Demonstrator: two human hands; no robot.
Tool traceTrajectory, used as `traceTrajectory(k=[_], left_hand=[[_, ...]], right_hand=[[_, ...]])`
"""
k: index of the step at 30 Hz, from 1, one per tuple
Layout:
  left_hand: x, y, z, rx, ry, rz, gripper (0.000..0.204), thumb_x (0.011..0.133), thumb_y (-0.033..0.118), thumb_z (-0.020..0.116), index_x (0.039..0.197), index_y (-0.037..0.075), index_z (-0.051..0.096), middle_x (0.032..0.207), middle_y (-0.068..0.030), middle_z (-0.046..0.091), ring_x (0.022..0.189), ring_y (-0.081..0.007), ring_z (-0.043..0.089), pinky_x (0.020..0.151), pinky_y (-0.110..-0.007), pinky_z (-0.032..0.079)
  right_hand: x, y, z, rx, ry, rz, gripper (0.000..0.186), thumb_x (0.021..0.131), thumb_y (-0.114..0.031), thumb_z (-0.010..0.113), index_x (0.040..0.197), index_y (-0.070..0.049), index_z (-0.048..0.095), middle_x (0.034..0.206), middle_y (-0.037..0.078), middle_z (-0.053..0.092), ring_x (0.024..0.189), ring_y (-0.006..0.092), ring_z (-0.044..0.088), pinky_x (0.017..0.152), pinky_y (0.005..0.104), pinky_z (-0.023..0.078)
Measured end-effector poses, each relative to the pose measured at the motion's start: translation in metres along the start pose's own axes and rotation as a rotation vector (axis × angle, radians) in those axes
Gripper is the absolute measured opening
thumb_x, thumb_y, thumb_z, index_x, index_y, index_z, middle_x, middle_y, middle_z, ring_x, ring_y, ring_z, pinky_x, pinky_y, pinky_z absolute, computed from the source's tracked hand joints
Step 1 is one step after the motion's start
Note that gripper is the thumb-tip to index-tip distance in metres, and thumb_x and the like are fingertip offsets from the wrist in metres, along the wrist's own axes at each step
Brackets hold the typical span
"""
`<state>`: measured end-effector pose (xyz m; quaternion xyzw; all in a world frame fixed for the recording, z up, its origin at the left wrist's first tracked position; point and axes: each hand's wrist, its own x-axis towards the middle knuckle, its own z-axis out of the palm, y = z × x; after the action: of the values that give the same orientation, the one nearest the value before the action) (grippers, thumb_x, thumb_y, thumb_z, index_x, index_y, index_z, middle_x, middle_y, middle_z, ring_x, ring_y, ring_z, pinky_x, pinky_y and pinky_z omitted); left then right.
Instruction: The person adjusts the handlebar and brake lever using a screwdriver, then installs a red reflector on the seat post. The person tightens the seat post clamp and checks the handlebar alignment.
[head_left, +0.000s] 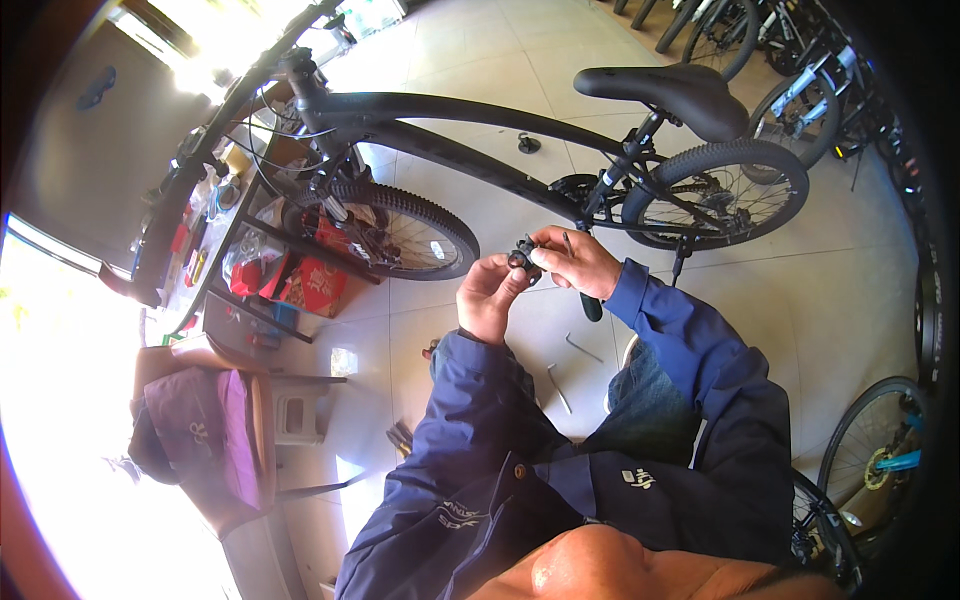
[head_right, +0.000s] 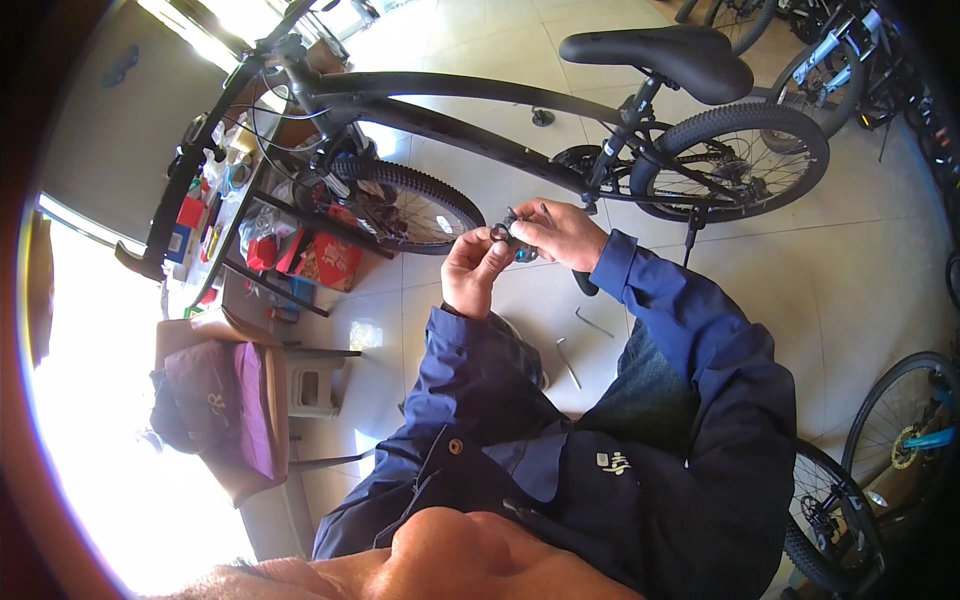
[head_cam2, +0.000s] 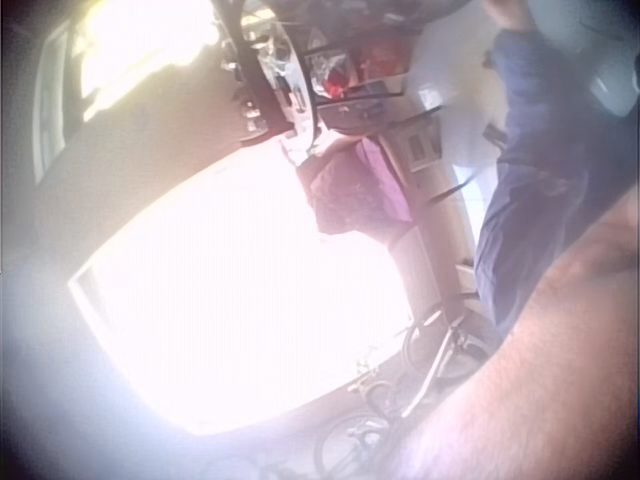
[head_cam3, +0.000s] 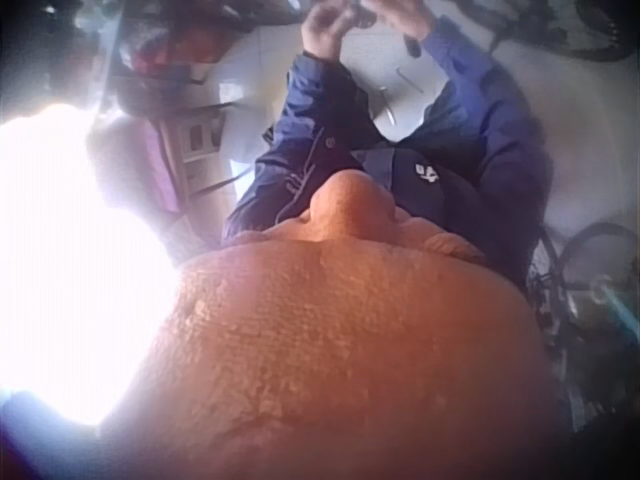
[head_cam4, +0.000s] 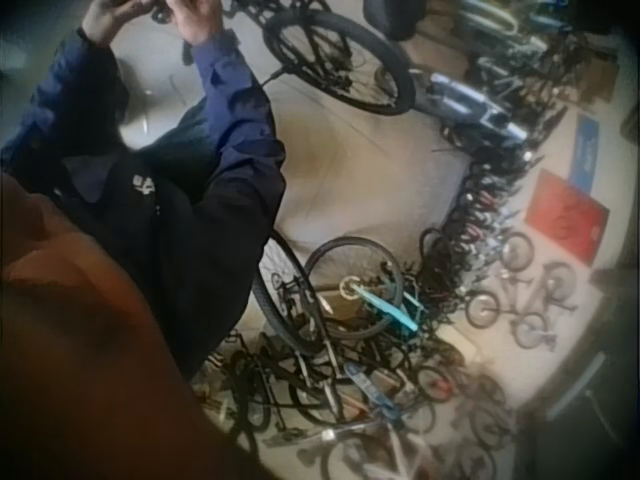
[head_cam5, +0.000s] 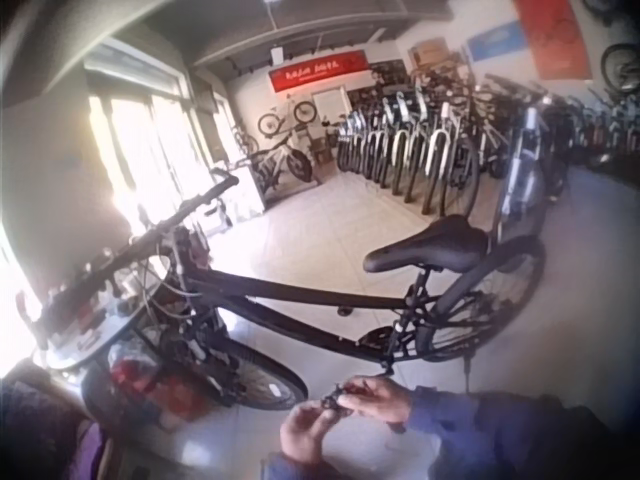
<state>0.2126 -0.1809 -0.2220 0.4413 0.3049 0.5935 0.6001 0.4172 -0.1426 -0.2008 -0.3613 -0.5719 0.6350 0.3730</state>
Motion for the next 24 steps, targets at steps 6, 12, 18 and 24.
traceTrajectory(k=[6, 12, 18, 24], left_hand=[[0.000, -0.003, -0.009, 0.013, 0.025, -0.040, 0.021, 0.098, 0.002, 0.073, 0.116, -0.003, 0.064, 0.104, -0.0101, 0.072, 0.092, -0.0184, 0.070, 0.088, -0.033, 0.059], [-0.001, 0.002, -0.009, -0.023, 0.037, -0.099, 0.021, 0.099, 0.004, 0.073, 0.116, -0.003, 0.064, 0.101, -0.0089, 0.072, 0.091, -0.0172, 0.069, 0.087, -0.032, 0.059], [-0.002, 0.001, -0.004, -0.035, 0.102, -0.017, 0.017, 0.099, 0.003, 0.072, 0.113, -0.002, 0.065, 0.104, -0.0106, 0.073, 0.092, -0.0177, 0.070, 0.086, -0.032, 0.059], [-0.003, -0.002, -0.004, 0.073, 0.038, 0.051, 0.012, 0.101, 0.005, 0.070, 0.112, 0.000, 0.067, 0.099, -0.0083, 0.074, 0.088, -0.0157, 0.072, 0.083, -0.031, 0.060]], right_hand=[[0.004, 0.001, 0.003, -0.114, 0.009, -0.137, 0.033, 0.104, -0.020, 0.061, 0.129, 0.002, 0.061, 0.104, 0.004, 0.071, 0.093, 0.0084, 0.064, 0.082, 0.0264, 0.053], [0.004, -0.004, 0.005, -0.050, 0.047, -0.106, 0.031, 0.104, -0.026, 0.064, 0.119, 0.001, 0.065, 0.093, 0.000, 0.066, 0.085, 0.0067, 0.062, 0.075, 0.0246, 0.051], [0.000, -0.014, 0.008, 0.144, 0.104, 0.043, 0.032, 0.105, -0.030, 0.065, 0.121, -0.002, 0.064, 0.100, 0.001, 0.066, 0.088, 0.0081, 0.066, 0.071, 0.0231, 0.050], [0.001, -0.009, 0.006, 0.168, 0.053, 0.016, 0.034, 0.105, -0.030, 0.065, 0.123, -0.001, 0.063, 0.103, 0.003, 0.066, 0.087, 0.0081, 0.066, 0.065, 0.0222, 0.047]])
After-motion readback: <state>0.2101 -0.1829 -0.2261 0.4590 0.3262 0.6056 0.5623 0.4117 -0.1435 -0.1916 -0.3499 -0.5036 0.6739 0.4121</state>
